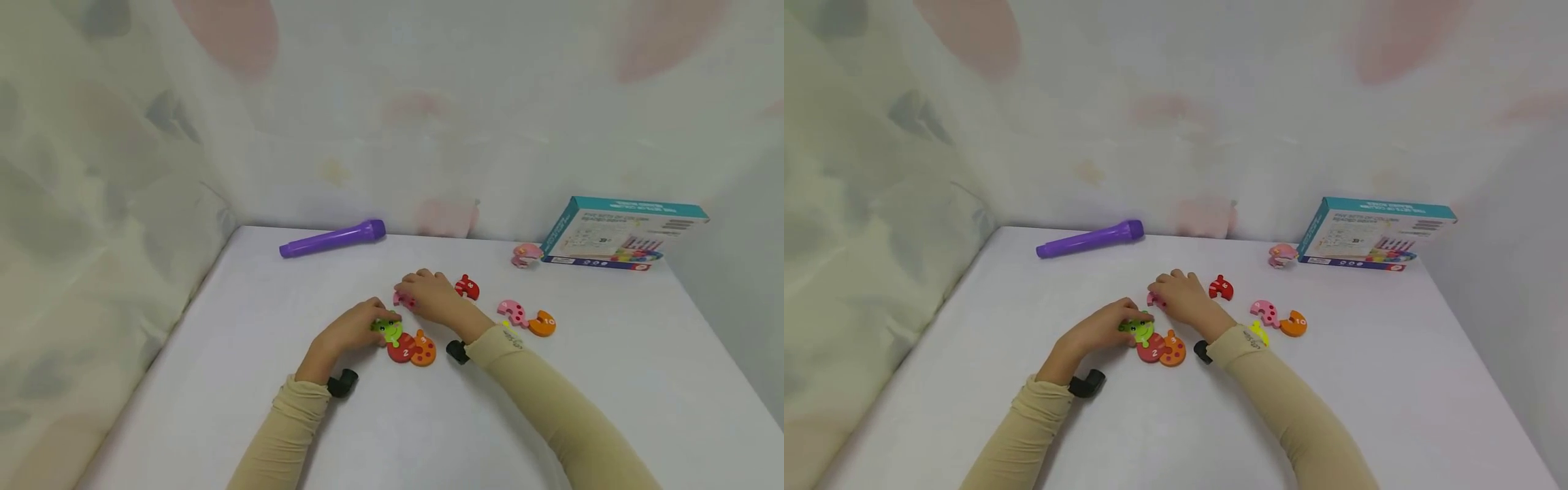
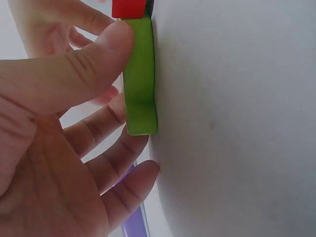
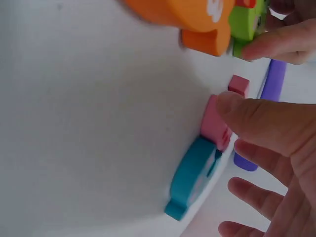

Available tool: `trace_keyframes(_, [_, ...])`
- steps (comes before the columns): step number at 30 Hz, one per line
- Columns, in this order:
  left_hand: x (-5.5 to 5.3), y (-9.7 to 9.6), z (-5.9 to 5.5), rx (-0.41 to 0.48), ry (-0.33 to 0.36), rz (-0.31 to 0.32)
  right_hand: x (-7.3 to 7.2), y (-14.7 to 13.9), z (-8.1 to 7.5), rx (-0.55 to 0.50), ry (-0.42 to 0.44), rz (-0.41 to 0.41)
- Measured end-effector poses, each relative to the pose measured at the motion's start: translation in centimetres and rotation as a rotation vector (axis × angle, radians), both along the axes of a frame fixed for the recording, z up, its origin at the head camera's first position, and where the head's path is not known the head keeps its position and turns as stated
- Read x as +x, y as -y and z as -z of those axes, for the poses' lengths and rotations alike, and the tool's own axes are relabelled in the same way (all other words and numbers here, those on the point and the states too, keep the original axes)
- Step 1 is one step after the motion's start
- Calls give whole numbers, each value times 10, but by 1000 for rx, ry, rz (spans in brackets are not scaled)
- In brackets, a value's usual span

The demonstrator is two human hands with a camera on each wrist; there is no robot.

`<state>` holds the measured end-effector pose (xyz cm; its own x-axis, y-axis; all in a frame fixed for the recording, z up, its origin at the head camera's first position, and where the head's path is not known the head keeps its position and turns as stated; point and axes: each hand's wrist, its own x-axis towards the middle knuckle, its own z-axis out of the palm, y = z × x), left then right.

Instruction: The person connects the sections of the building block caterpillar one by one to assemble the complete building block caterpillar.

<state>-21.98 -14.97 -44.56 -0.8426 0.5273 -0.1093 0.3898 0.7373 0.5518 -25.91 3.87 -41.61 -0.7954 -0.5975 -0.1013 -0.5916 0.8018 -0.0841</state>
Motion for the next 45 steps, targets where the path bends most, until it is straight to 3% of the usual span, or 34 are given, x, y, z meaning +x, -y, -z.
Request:
trace_keyframes(7, [1, -3, -3, -7, -3, 5, -6, 2, 9, 12, 3, 16])
trace_keyframes(15, [2, -2, -4, -6, 0, -6, -4, 4, 6, 13, -11, -14])
trace_keyframes(25, [2, -2, -2, 1, 33, -22, 19, -23, -3, -24, -37, -59])
trace_keyframes(32, [2, -1, -3, 1, 26, -30, 35, -41, 2, -39, -100, -170])
trace_keyframes(38, [2, -1, -3, 14, 17, -23, 41, -42, 7, -24, -145, -238])
trace_keyframes(45, [2, -2, -4, 12, 26, -29, 43, -40, 8, 7, -153, -246])
